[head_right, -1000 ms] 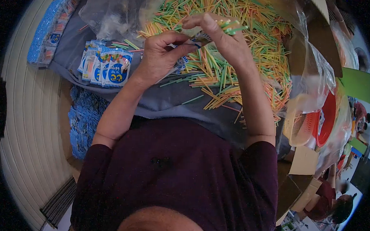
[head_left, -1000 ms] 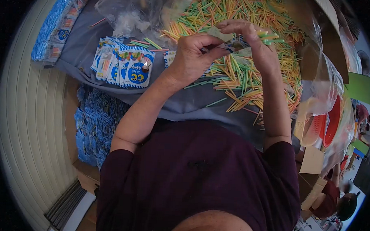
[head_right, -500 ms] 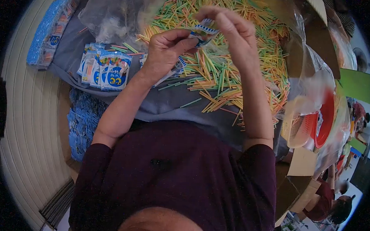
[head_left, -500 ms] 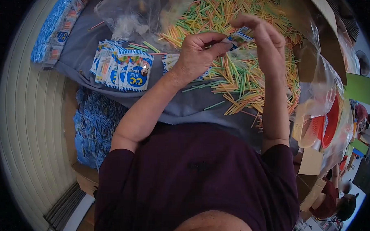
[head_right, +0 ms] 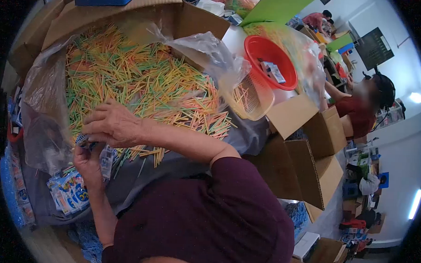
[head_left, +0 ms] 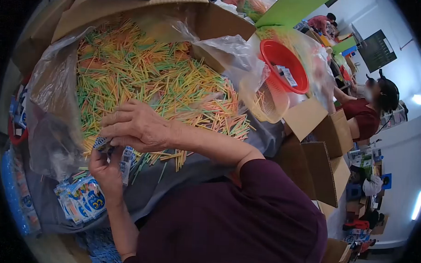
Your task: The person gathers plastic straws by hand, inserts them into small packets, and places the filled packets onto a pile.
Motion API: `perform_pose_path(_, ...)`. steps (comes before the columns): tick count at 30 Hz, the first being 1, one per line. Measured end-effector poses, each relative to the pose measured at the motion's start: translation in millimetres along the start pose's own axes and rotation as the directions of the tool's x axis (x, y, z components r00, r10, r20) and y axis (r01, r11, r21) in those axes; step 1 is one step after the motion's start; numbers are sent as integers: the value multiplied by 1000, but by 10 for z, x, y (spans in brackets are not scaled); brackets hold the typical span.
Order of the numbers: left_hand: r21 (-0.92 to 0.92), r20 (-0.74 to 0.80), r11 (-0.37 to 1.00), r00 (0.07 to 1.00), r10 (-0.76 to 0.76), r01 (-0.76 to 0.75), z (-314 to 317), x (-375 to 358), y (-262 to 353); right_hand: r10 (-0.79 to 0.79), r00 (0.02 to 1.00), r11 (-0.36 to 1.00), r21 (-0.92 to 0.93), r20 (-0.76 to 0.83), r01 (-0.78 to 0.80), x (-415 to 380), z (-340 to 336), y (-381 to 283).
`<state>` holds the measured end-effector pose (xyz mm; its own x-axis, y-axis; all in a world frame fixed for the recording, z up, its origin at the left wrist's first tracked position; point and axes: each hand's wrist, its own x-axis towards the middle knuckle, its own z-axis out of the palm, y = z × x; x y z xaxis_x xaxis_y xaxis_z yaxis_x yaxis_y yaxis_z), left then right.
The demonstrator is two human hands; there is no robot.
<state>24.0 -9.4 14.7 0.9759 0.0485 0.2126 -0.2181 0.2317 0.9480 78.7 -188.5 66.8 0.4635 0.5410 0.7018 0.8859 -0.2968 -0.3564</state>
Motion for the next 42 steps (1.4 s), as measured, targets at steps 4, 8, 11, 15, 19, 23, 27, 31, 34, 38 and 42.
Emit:
perform_pose_path(4, 105, -25, 994, 1000, 16, -13, -204, -101, -25, 49, 989, 998, 27, 141, -53, -70, 8, -52)
perform_pose_path(8, 55, -9, 998, 1000, 5, -4, -291, -275, 33, -34, 994, 999, 1, 101, 34, -15, 78, -144)
perform_pose_path(11, 103, -30, 995, 1000, -8, 11, -322, -379, 61, 35, 965, 996, 76, 260, -56, 49, 144, -204)
perform_pose_path(15, 111, -45, 994, 999, 27, -21, -311, -448, 160, 53, 955, 975, 191, 293, -113, 64, 206, -224)
perform_pose_path(19, 66, -201, 998, 979, 28, -15, -273, -509, 250, 92, 955, 934, 308, 282, -181, 90, 187, -281)
perform_pose_path(23, 88, -38, 996, 999, 32, -29, -428, -557, 119, 193, 941, 853, 426, 279, -301, 88, 192, -338)
perform_pose_path(27, 120, -80, 992, 996, 38, -28, -427, -605, 75, 277, 884, 837, 357, 377, -414, 48, 159, -295)
perform_pose_path(31, 111, -33, 994, 999, -2, 6, -472, -661, -33, 120, 952, 916, 339, 281, -215, -25, 226, -240)
perform_pose_path(34, 97, -83, 993, 995, -63, 71, -407, -661, 2, 93, 953, 931, 315, 289, -186, -25, 235, -265)
perform_pose_path(38, -18, -85, 997, 994, -71, 70, -370, -673, 48, 182, 940, 926, 271, 288, -262, -10, 242, -327)
perform_pose_path(42, 34, -114, 997, 991, -72, 76, -448, -744, -47, 159, 913, 940, 225, 375, -256, -8, 295, -315)
